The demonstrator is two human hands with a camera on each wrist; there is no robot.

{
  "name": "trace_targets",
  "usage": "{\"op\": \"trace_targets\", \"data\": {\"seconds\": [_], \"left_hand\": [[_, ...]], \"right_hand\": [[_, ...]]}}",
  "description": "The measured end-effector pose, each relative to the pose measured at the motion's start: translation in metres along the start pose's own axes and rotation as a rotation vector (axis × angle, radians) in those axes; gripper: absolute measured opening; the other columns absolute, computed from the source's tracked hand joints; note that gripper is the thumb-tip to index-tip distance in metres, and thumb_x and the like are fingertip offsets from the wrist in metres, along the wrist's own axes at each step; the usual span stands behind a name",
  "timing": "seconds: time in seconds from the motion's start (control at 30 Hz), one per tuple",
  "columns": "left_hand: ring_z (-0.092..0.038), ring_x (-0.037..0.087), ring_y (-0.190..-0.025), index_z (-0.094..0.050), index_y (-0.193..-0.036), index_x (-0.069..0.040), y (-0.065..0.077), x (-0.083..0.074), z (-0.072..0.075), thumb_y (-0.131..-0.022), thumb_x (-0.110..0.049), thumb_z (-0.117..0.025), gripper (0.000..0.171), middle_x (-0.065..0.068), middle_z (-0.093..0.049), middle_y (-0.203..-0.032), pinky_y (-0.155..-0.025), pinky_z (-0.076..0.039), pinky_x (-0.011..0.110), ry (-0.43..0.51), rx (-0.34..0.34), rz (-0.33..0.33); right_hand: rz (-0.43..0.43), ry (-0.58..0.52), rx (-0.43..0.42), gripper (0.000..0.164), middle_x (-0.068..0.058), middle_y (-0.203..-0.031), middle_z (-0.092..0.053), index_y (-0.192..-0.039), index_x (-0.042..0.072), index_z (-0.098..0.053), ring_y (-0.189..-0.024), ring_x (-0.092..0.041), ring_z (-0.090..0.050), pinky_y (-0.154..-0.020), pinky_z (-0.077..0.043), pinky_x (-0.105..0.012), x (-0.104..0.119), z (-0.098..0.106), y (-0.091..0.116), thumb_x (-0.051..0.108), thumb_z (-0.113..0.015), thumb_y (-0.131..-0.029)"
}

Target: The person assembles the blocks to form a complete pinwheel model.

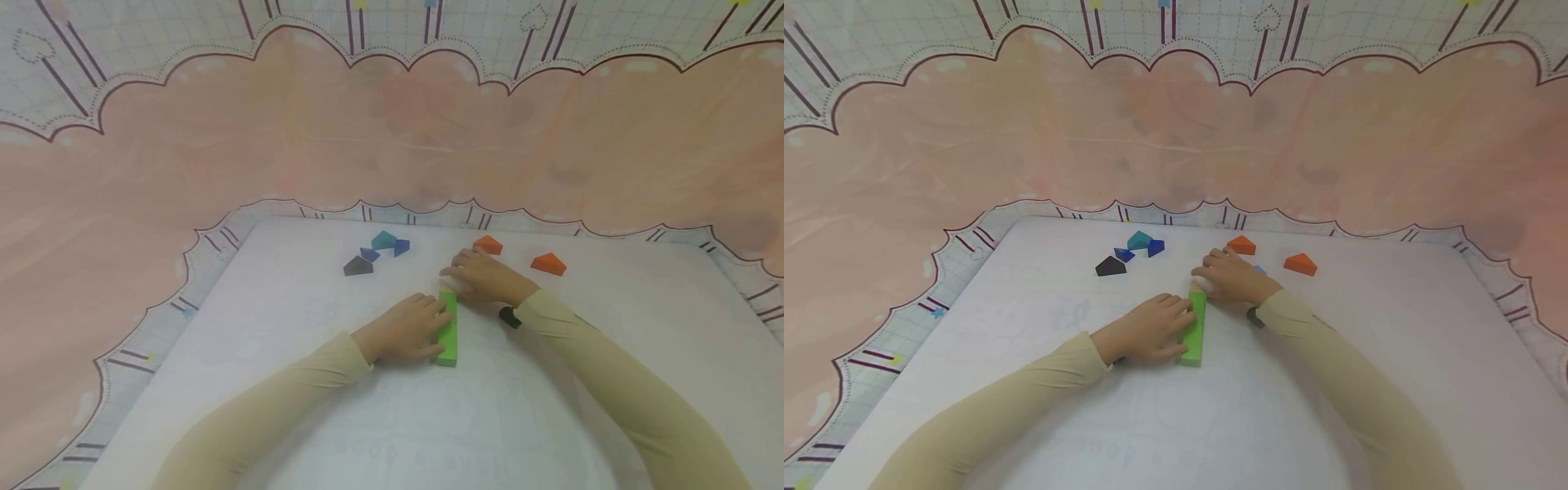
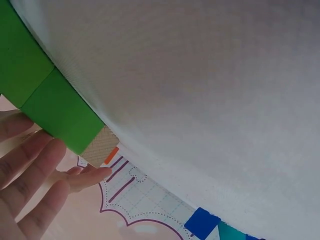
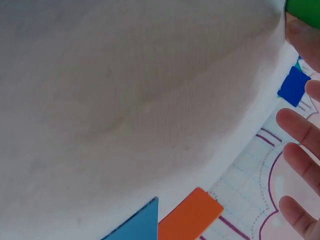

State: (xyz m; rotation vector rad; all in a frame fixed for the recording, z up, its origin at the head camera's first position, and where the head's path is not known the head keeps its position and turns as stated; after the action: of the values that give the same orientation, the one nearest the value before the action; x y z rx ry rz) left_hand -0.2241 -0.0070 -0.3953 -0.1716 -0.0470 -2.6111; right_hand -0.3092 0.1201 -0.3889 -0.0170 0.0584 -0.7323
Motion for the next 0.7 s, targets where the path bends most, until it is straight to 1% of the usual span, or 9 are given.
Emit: {"op": "trace_targets", "data": {"seconds": [0.13,0.27,0.37,0.47,0.57,0.7], "left_hand": [[-0.051,0.016,-0.101,-0.051,-0.115,-0.014,0.0,-0.001,0.0,-0.09,-0.049,-0.05,0.043,0.002,-0.054,-0.112,-0.096,-0.042,0.032,-0.014,-0.013,-0.003],[-0.05,0.015,-0.096,-0.052,-0.112,-0.015,0.0,-0.001,0.0,-0.089,-0.049,-0.051,0.041,0.0,-0.053,-0.107,-0.092,-0.042,0.031,-0.026,-0.033,-0.01],[-0.05,0.015,-0.097,-0.052,-0.112,-0.015,0.0,-0.001,-0.001,-0.09,-0.049,-0.051,0.041,0.001,-0.053,-0.11,-0.092,-0.042,0.031,-0.022,-0.034,-0.01],[-0.051,0.016,-0.099,-0.052,-0.113,-0.014,0.0,-0.001,-0.001,-0.09,-0.049,-0.051,0.041,0.002,-0.054,-0.112,-0.094,-0.042,0.031,-0.018,-0.03,-0.008],[-0.051,0.016,-0.099,-0.052,-0.114,-0.014,0.001,-0.001,-0.001,-0.09,-0.048,-0.051,0.041,0.002,-0.055,-0.112,-0.094,-0.042,0.031,-0.015,-0.028,-0.007],[-0.051,0.015,-0.099,-0.052,-0.114,-0.015,0.001,-0.001,-0.001,-0.09,-0.048,-0.052,0.041,0.001,-0.055,-0.111,-0.094,-0.042,0.031,-0.01,-0.023,-0.004]], "right_hand": [[-0.007,-0.039,-0.035,0.042,-0.008,-0.115,-0.062,-0.122,0.017,-0.061,-0.115,-0.028,-0.053,-0.107,-0.035,-0.049,-0.008,0.004,0.007,0.029,-0.069,-0.083],[0.009,-0.042,-0.075,0.048,-0.009,-0.114,-0.06,-0.122,0.014,-0.06,-0.116,-0.029,-0.049,-0.104,-0.035,-0.052,-0.017,0.014,0.018,0.03,-0.074,-0.078],[-0.01,-0.049,-0.091,0.051,-0.011,-0.119,-0.058,-0.122,0.013,-0.059,-0.118,-0.031,-0.047,-0.103,-0.033,-0.055,-0.024,0.022,0.027,0.03,-0.075,-0.077],[-0.021,-0.06,-0.127,0.053,-0.011,-0.12,-0.058,-0.121,0.01,-0.058,-0.117,-0.032,-0.047,-0.101,-0.033,-0.057,-0.032,0.03,0.037,0.028,-0.078,-0.075],[-0.03,-0.049,-0.158,0.053,-0.012,-0.116,-0.06,-0.119,0.009,-0.059,-0.114,-0.034,-0.048,-0.1,-0.034,-0.057,-0.039,0.035,0.046,0.025,-0.079,-0.073],[-0.06,-0.032,-0.153,0.051,-0.014,-0.112,-0.06,-0.118,0.009,-0.06,-0.114,-0.036,-0.048,-0.101,-0.032,-0.058,-0.05,0.035,0.058,0.026,-0.078,-0.074]]}}
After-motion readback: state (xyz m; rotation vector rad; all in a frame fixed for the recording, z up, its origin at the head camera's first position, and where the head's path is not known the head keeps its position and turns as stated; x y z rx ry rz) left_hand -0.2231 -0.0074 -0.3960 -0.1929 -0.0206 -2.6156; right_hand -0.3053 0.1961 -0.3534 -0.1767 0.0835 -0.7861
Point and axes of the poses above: each hand's wrist, its own y-axis away from the middle knuckle, its own z-axis out of the back of the hand, x = y × z, the point moved 5 cm from there along -y, towards the middle knuckle
